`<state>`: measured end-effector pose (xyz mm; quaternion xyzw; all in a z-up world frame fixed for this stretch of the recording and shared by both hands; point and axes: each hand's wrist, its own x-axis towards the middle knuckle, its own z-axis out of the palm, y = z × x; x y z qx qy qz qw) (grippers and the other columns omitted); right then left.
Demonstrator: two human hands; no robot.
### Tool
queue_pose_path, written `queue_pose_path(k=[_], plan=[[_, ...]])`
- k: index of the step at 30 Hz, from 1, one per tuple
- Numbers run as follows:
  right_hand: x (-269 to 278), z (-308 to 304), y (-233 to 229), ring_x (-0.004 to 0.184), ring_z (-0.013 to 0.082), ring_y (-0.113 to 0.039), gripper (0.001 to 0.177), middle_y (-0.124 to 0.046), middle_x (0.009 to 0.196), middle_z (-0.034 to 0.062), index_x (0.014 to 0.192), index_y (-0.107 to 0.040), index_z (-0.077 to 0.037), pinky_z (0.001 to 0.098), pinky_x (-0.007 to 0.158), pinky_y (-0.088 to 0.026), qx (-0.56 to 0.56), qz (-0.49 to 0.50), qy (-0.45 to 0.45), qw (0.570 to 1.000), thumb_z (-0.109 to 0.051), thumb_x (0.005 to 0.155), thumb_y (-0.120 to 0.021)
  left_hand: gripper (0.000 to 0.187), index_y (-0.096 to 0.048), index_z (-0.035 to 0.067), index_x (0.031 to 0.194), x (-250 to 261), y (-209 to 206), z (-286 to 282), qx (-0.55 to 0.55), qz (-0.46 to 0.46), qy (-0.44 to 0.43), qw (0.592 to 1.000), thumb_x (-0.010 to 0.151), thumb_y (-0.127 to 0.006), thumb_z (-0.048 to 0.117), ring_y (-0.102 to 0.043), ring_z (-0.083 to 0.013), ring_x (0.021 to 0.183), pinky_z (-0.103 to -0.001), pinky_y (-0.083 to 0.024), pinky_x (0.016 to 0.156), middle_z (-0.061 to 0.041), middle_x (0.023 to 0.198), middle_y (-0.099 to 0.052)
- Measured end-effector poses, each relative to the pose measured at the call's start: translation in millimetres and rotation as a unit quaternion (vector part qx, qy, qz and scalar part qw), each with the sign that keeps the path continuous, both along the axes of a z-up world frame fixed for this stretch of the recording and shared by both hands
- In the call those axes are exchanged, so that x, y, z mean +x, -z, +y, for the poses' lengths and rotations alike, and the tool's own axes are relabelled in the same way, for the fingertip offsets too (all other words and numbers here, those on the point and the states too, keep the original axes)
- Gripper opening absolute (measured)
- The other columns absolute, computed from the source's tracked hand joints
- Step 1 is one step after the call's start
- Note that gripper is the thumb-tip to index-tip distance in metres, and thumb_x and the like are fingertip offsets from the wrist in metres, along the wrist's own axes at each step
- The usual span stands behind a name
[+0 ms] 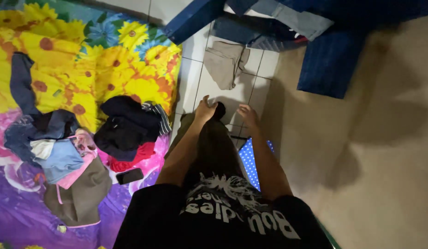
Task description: Taking clothes out of a storage cabinet and folding a camouflage jacket on a folding board.
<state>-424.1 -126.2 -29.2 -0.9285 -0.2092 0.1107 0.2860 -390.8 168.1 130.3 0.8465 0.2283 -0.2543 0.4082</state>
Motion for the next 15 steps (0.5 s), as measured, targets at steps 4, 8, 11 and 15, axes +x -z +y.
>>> queue_pose_path(k=[4,8,11,15], plan=[[24,24,-8,0.109,0.0167,-0.071,0.035,-0.076,0.121,0.0060,0.124,-0.071,-0.009,0.0300,0.096,-0.056,0.131,0.267,0.308,0.904,-0.024,0.093,-0.078,0.068,-0.051,0.006,0.139,19,76,-17,0.010,-0.105,0.044,0.993,0.089,-0.075,0.046,-0.055,-0.0463,0.127,-0.049,-0.047,0.104,-0.028,0.137,-0.059],[55,50,20,0.124,0.0172,-0.061,0.039,-0.064,0.139,0.0043,0.134,-0.065,-0.012,0.0317,0.102,-0.049,0.172,0.399,0.366,0.823,-0.026,0.098,-0.067,0.068,-0.047,0.012,0.147,49,131,-32,0.007,0.048,0.031,0.998,0.092,-0.065,0.049,-0.056,-0.0439,0.127,-0.049,-0.048,0.105,-0.026,0.139,-0.057],[75,59,99,0.124,0.0186,-0.060,0.041,-0.064,0.138,0.0045,0.136,-0.063,-0.012,0.0339,0.103,-0.048,0.111,0.392,0.369,0.835,-0.029,0.098,-0.069,0.068,-0.045,0.012,0.147,89,181,-41,0.000,0.094,0.052,0.994,0.091,-0.063,0.046,-0.055,-0.0425,0.128,-0.051,-0.047,0.105,-0.025,0.140,-0.055],[82,85,176,0.122,0.0181,-0.064,0.039,-0.067,0.136,0.0018,0.134,-0.066,-0.013,0.0341,0.105,-0.050,0.160,0.401,0.398,0.810,-0.029,0.098,-0.064,0.070,-0.043,0.005,0.151,100,293,-47,-0.029,0.075,0.052,0.995,0.094,-0.063,0.041,-0.056,-0.0449,0.126,-0.050,-0.047,0.107,-0.030,0.141,-0.052]])
